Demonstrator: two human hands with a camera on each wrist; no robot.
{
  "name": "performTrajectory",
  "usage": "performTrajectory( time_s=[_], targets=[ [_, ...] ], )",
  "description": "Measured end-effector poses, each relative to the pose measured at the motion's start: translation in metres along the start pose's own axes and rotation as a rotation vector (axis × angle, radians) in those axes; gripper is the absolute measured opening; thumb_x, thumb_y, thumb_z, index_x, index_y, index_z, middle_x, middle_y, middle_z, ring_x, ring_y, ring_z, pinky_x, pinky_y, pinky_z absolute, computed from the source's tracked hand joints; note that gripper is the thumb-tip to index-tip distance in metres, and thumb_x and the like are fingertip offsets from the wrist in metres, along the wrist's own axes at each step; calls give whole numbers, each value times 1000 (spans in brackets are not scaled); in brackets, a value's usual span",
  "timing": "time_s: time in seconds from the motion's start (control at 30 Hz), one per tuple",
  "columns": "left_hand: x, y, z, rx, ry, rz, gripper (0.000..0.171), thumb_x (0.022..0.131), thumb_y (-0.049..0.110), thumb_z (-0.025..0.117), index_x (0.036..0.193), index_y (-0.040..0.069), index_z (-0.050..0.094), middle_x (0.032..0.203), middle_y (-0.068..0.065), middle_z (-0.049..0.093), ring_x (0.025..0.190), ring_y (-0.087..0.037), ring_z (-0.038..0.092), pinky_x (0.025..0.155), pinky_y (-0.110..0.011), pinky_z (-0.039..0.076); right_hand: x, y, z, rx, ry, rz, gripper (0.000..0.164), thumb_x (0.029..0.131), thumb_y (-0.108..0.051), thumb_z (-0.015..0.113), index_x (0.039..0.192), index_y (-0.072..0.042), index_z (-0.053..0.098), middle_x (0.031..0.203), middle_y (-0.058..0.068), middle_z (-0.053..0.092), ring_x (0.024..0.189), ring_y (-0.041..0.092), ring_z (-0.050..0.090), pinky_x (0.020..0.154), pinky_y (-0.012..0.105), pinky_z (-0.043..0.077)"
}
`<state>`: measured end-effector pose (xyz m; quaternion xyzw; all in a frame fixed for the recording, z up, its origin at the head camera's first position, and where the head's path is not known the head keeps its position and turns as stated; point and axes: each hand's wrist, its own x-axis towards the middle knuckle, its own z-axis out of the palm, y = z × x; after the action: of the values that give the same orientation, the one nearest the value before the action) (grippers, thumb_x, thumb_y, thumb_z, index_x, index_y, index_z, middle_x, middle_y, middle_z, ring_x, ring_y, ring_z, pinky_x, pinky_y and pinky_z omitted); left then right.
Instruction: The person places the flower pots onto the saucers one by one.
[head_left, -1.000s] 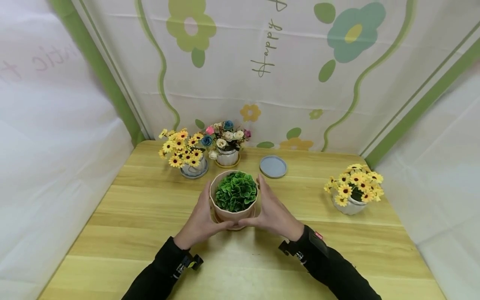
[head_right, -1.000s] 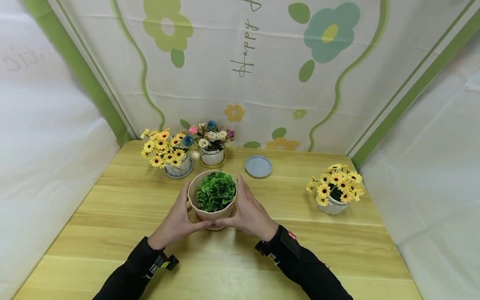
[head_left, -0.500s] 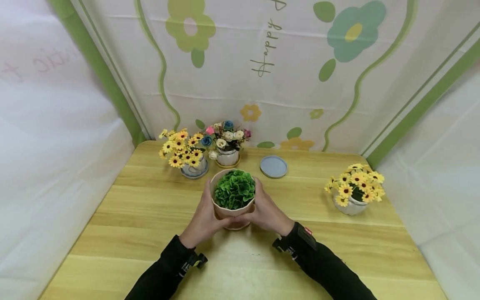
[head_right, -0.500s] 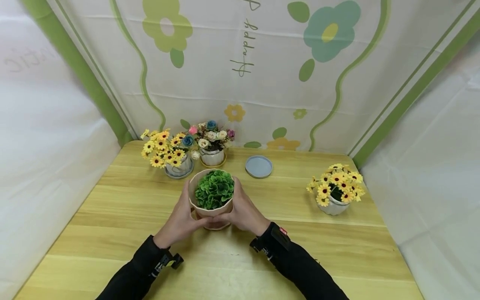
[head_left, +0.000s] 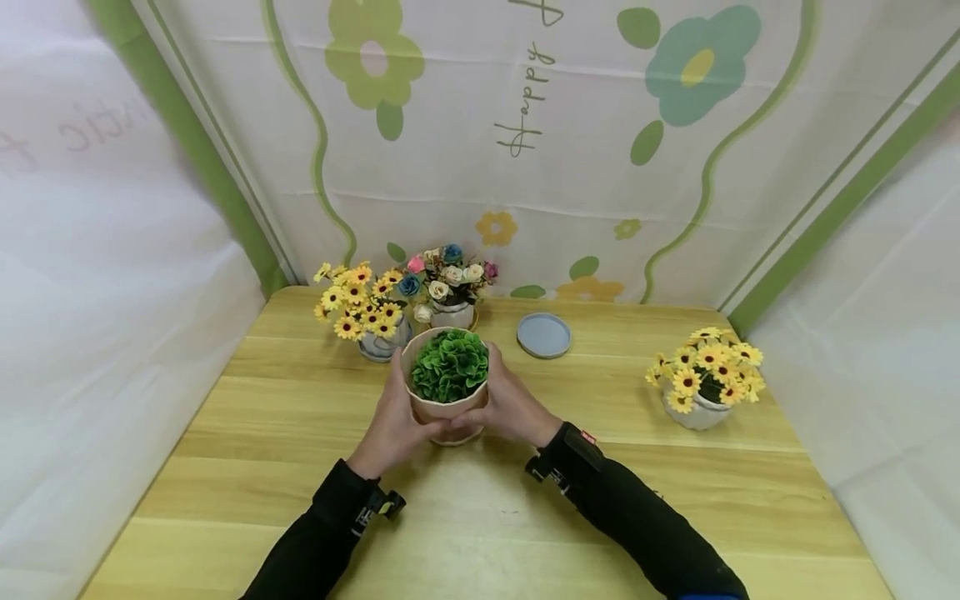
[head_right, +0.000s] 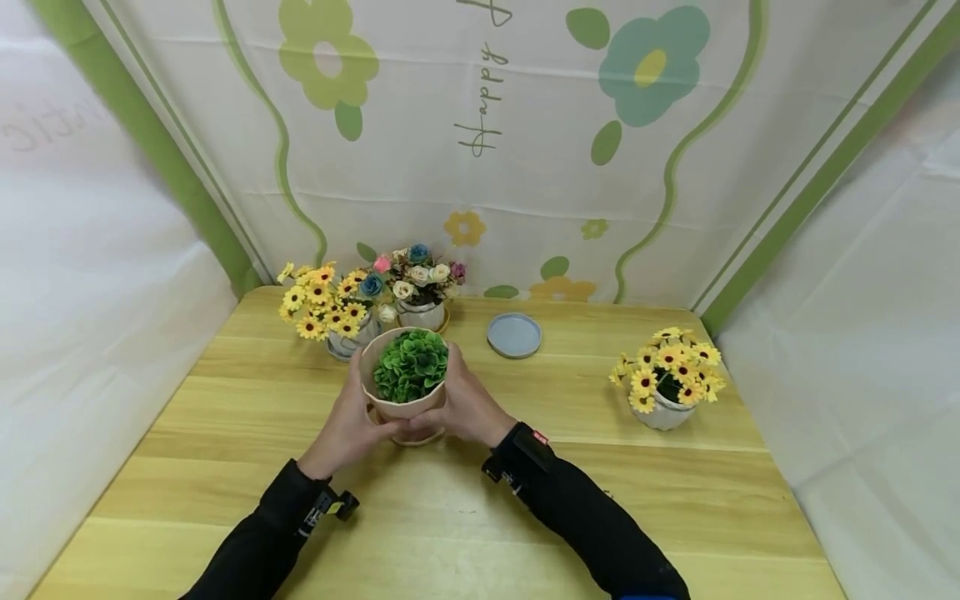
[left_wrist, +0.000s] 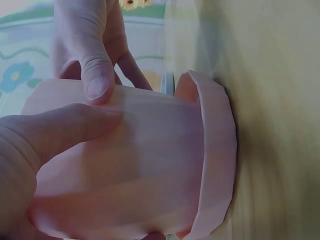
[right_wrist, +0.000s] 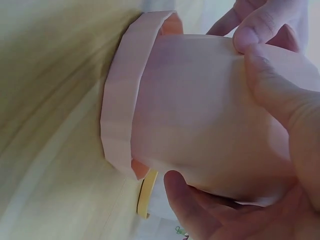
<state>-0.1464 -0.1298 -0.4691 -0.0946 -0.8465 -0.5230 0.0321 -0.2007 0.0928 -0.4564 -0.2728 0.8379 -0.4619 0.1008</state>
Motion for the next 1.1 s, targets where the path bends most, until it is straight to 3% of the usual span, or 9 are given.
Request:
performTrajectory(
  time_s=[0.17,0.4,0.77,0.87,1.1],
  targets=[
    [8,-7,-12,-5,27,1,137,78,4,93,169,12,-8,176,-23,11,162,-44,20,129,-67,28,19,-3,5,14,-28,15,128,78,-23,95,168,-13,5,171,13,32,159,27,33,133,48,31],
    [13,-18,-29,47,31,-51,139,83,7,91,167,8,-20,176,-28,3,162,-48,16,129,-67,28,42,-7,13,34,-76,60,136,82,-29,92,169,-15,-11,177,13,20,163,27,26,134,44,29],
    [20,-36,-52,56,24,-76,139,82,0,89,167,12,-22,176,-27,4,162,-49,13,131,-67,23,69,-11,31,96,-90,77,135,81,-23,93,170,-12,-9,177,13,16,164,26,23,135,44,26],
    [24,-39,-60,48,24,-58,140,82,0,89,167,12,-22,176,-28,4,161,-50,12,131,-68,21,76,-14,34,91,-78,79,136,81,-24,93,170,-14,-10,178,12,14,164,25,22,135,43,26],
    [41,-46,-77,18,-13,13,141,80,-2,90,167,11,-20,176,-25,5,162,-49,12,131,-68,21,89,-19,37,44,-41,86,142,83,-26,91,167,-18,-24,180,13,-7,165,27,17,134,41,31]
  ],
)
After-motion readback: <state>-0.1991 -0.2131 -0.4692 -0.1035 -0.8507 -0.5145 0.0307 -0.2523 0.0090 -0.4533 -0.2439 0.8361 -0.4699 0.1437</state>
